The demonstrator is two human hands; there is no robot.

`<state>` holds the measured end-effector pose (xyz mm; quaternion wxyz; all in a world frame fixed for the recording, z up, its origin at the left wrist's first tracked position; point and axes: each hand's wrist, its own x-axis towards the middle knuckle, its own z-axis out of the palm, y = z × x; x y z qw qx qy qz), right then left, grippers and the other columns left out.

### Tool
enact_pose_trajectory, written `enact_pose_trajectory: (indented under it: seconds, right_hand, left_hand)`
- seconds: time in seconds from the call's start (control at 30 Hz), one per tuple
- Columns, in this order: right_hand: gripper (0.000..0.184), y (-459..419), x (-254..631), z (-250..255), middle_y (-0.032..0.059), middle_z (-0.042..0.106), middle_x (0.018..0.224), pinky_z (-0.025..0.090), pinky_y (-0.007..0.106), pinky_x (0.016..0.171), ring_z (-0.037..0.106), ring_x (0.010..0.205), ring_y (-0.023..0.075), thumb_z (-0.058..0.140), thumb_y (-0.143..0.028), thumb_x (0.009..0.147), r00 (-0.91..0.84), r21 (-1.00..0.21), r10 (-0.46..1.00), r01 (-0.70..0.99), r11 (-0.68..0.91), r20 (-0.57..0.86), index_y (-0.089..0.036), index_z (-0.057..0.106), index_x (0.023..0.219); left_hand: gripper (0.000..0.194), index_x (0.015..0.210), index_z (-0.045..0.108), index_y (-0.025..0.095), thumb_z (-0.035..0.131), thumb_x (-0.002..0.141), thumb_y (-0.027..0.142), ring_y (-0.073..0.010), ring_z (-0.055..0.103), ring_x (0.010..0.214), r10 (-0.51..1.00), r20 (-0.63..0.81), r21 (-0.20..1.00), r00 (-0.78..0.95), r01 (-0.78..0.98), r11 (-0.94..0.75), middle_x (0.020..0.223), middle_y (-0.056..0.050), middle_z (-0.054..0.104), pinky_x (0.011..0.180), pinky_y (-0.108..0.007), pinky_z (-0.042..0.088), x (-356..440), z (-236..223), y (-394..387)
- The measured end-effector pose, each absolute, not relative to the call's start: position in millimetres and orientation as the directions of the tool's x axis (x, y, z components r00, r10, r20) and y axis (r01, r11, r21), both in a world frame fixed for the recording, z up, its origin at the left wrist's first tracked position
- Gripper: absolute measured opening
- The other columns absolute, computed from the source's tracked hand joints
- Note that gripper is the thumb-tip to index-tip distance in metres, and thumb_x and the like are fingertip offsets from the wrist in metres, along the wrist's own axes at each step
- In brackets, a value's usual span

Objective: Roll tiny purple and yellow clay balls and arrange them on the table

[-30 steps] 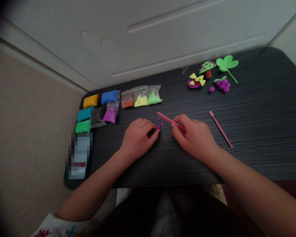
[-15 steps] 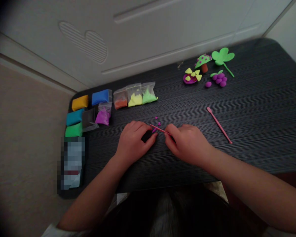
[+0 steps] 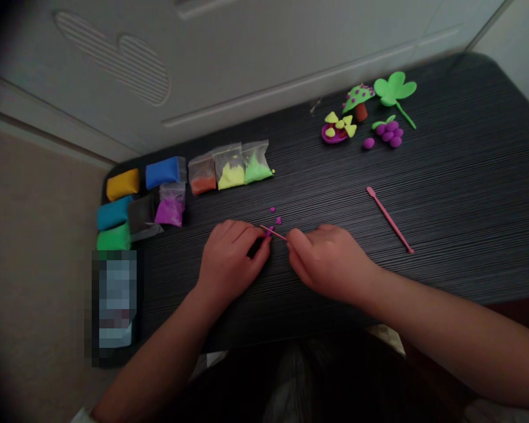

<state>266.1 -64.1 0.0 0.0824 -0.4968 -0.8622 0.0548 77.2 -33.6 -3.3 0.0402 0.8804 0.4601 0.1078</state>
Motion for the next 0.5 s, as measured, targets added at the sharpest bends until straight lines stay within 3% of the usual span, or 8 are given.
enact_pose_trajectory:
  seconds: [0.5]
  right_hand:
    - [0.018,-62.8,265.1,0.3,-0.0005,0.062,0.064,0.031,0.029,0.060,0.055,0.056,0.0150,0.038,-0.024,0.085,-0.515,-0.177,0.852,0.834,0.523,0.092,-0.017,0.055,0.085]
  left_hand:
    - [0.018,0.081,0.060,0.018,0.045,0.083,0.029,-0.0178,0.051,0.080,0.819,0.157,0.192,0.551,0.797,-0.573,0.080,-0.004,0.061,0.073,-0.034,0.037,76.4,-5.4,-33.5]
